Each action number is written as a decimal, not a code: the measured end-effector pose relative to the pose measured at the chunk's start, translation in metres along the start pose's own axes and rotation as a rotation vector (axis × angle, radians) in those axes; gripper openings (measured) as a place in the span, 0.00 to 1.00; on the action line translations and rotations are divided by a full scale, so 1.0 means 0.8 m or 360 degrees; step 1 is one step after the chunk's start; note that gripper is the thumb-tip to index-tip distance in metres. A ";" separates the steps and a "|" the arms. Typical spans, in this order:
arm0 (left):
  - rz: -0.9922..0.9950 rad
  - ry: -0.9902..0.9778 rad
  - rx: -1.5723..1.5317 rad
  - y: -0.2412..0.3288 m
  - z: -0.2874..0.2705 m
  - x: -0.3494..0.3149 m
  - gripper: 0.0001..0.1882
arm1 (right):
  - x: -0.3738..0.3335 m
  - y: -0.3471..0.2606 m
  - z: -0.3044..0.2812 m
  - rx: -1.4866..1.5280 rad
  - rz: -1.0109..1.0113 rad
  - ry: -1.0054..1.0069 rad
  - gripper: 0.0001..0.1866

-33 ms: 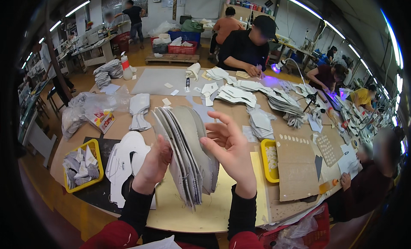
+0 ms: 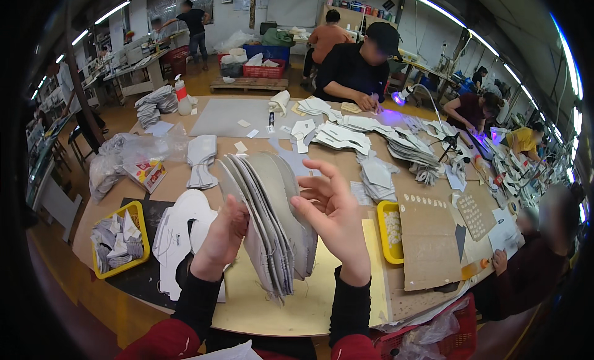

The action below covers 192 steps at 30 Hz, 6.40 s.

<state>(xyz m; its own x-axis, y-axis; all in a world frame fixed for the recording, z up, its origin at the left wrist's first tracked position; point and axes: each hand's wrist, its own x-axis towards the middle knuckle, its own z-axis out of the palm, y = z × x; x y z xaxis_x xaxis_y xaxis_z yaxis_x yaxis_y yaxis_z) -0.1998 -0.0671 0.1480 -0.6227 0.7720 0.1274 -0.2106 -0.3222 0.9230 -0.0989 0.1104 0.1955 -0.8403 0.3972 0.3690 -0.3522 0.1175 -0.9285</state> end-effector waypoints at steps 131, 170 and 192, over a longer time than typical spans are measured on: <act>0.0118 -0.0356 0.0349 -0.008 -0.022 0.038 0.36 | 0.004 0.016 0.035 -0.0213 -0.0697 0.0051 0.27; 0.0077 -0.0089 0.0075 0.012 -0.011 0.027 0.34 | 0.009 0.011 0.035 -0.0347 -0.0098 -0.0040 0.20; -0.0116 -0.0123 0.0042 0.029 -0.028 0.009 0.44 | 0.012 0.019 0.017 -0.0222 0.0007 0.0073 0.11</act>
<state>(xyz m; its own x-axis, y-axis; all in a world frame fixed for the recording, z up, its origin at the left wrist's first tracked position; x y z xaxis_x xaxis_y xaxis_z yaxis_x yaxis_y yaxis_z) -0.2258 -0.0814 0.1627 -0.5465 0.8330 0.0865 -0.2327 -0.2503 0.9398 -0.1181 0.1034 0.1856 -0.8208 0.4391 0.3654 -0.2850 0.2396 -0.9281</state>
